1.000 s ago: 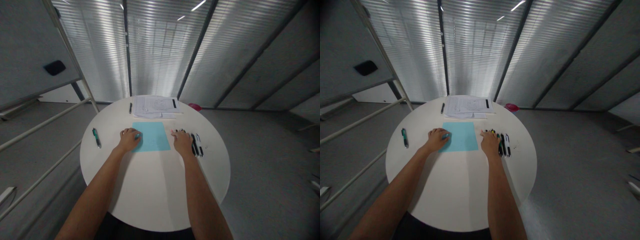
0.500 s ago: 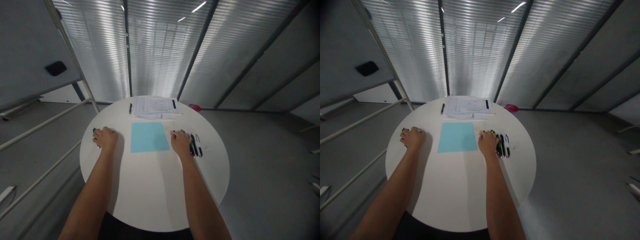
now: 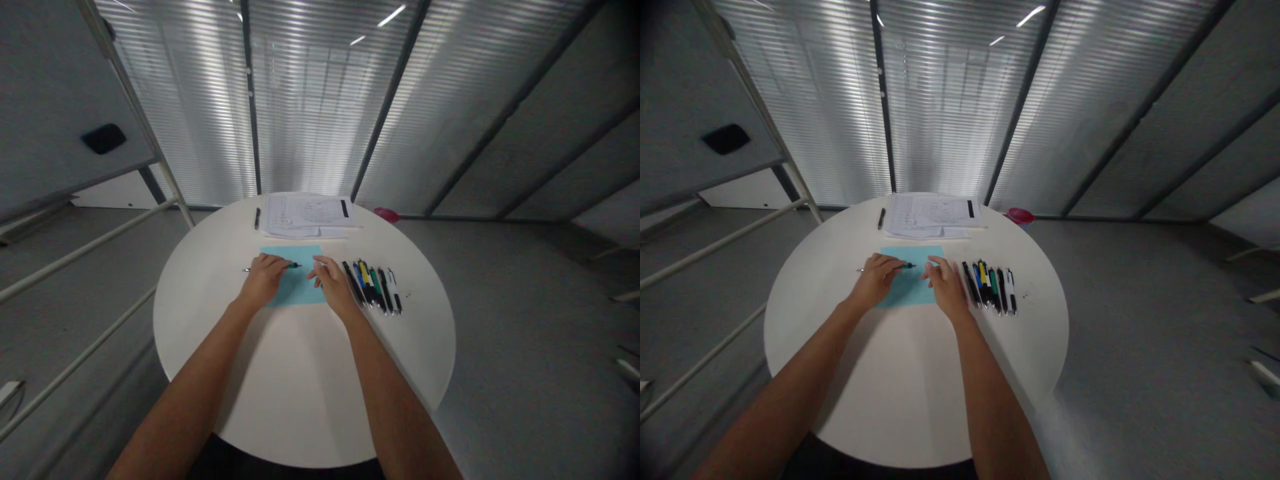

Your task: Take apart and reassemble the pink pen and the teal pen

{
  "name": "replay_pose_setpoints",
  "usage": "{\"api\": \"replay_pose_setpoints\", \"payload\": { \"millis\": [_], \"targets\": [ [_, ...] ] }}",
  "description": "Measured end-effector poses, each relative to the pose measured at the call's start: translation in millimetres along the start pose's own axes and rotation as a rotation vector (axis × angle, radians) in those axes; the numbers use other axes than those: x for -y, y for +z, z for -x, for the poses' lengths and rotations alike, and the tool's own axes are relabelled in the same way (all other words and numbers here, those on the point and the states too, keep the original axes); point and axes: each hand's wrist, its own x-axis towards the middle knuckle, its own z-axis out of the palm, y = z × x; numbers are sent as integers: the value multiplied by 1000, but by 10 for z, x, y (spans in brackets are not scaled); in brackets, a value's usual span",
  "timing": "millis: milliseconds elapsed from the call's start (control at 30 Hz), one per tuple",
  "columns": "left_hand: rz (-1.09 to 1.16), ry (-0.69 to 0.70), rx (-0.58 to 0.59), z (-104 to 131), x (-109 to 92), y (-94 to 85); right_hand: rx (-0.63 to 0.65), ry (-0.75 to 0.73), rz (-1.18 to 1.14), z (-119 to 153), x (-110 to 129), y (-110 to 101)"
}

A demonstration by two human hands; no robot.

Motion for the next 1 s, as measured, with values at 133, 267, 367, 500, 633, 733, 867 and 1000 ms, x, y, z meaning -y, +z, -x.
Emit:
{"api": "replay_pose_setpoints", "payload": {
  "millis": [133, 267, 367, 500, 633, 733, 867, 1000],
  "targets": [
    [143, 133, 29, 25, -206, 118, 76, 40, -76, 29, 60, 60],
    [203, 130, -39, 37, -164, 105, 126, 79, -125, 39, 43, 85],
    [188, 112, -60, 35, -119, 43, 99, 106, -237, 21, -15, 104],
    [180, -92, -95, 31, -42, -71, -65, 173, -440, -44, -92, 34],
    [506, -293, -128, 20, 16, -106, -94, 213, -530, -87, -131, -63],
    [731, -347, -159, 5, 20, -75, -86, 237, -589, -93, -140, -82],
    [889, -360, -188, -6, 29, -39, -69, 240, -646, -85, -118, -80],
    [965, -373, -190, -3, 54, -17, -60, 250, -715, -72, -70, -77]
  ]
}}
